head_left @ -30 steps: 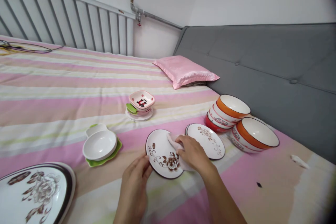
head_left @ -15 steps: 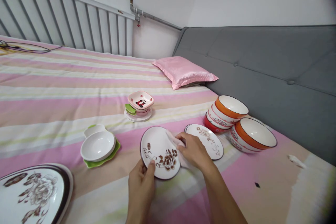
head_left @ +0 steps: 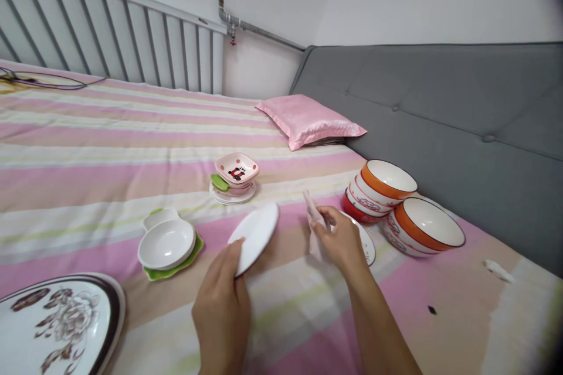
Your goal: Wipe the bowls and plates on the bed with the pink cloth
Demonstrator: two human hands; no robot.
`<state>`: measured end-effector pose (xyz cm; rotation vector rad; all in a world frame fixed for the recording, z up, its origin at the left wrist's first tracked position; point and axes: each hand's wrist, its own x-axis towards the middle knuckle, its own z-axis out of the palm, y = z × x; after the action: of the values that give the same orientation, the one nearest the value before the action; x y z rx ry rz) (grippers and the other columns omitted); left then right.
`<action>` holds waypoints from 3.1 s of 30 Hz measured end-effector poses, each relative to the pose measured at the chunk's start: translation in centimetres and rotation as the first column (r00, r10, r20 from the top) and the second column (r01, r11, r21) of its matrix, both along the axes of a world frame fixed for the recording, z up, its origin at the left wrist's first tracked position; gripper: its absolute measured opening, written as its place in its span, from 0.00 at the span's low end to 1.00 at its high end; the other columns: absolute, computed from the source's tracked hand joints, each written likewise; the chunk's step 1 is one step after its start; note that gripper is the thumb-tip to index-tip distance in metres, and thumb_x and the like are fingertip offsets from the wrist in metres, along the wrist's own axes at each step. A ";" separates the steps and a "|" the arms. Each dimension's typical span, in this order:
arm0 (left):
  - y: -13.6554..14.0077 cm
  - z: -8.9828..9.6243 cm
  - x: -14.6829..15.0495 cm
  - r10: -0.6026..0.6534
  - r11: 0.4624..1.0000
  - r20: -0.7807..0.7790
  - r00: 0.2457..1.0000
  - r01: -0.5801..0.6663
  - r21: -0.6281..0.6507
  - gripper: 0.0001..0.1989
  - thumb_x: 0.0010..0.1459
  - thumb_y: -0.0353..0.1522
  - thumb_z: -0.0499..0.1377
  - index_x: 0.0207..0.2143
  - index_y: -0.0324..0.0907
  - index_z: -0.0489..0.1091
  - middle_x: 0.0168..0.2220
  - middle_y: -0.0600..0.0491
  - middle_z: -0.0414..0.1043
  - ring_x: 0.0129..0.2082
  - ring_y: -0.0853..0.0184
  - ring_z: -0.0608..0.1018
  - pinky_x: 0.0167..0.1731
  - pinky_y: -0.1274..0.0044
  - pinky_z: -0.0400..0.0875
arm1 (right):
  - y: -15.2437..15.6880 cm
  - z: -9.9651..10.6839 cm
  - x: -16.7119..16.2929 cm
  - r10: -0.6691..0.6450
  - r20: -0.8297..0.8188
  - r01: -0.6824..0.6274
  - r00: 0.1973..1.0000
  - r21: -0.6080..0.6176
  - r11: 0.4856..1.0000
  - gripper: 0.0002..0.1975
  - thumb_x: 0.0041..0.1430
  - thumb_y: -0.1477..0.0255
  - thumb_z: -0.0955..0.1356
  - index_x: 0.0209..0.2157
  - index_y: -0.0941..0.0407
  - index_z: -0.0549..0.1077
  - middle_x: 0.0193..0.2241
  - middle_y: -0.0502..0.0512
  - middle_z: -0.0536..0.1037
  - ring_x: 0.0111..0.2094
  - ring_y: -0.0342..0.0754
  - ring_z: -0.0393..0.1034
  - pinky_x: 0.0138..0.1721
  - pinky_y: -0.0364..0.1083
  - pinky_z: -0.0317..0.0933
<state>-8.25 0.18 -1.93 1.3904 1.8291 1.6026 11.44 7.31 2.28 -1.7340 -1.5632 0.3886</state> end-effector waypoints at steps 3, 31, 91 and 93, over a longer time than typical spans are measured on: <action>0.4 -0.8 0.2 -0.204 0.979 0.057 0.977 0.203 0.011 0.29 0.35 0.15 0.52 0.34 0.50 0.78 0.44 0.54 0.76 0.53 0.57 0.70 0.61 0.67 0.48 | -0.1 0.3 0.2 -0.033 -0.110 0.042 0.993 0.081 0.996 0.15 0.50 0.71 0.65 0.41 0.55 0.72 0.40 0.56 0.77 0.42 0.52 0.71 0.46 0.50 0.61; 0.9 -0.8 0.1 0.102 0.980 0.643 0.759 0.034 -0.196 0.17 0.50 0.37 0.60 0.43 0.42 0.71 0.51 0.47 0.70 0.53 0.58 0.69 0.55 0.67 0.59 | -0.3 -5.0 -5.9 0.457 0.308 -0.437 0.835 -0.133 0.889 0.25 0.63 0.62 0.58 0.59 0.58 0.59 0.60 0.59 0.59 0.63 0.53 0.47 0.62 0.56 0.42; 1.7 0.8 -1.2 0.178 0.967 0.942 0.286 0.128 -0.222 0.06 0.50 0.22 0.56 0.28 0.35 0.73 0.35 0.49 0.75 0.35 0.72 0.76 0.39 0.80 0.70 | -0.2 -5.2 -7.1 0.277 0.184 -0.271 0.943 -0.057 0.961 0.20 0.62 0.71 0.57 0.54 0.55 0.67 0.55 0.57 0.68 0.57 0.49 0.59 0.60 0.52 0.49; 1.5 0.8 -1.2 0.149 0.951 0.938 0.312 0.214 -0.222 0.07 0.50 0.23 0.57 0.32 0.35 0.74 0.36 0.49 0.75 0.34 0.71 0.76 0.35 0.81 0.70 | -0.1 -4.9 -6.7 0.326 0.137 -0.322 0.935 -0.057 0.945 0.20 0.62 0.71 0.57 0.54 0.54 0.67 0.54 0.54 0.69 0.57 0.48 0.59 0.60 0.51 0.49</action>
<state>-9.45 1.70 -1.16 0.1046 1.1357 1.4657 4.72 7.20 -2.58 -1.5568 -1.9683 0.4606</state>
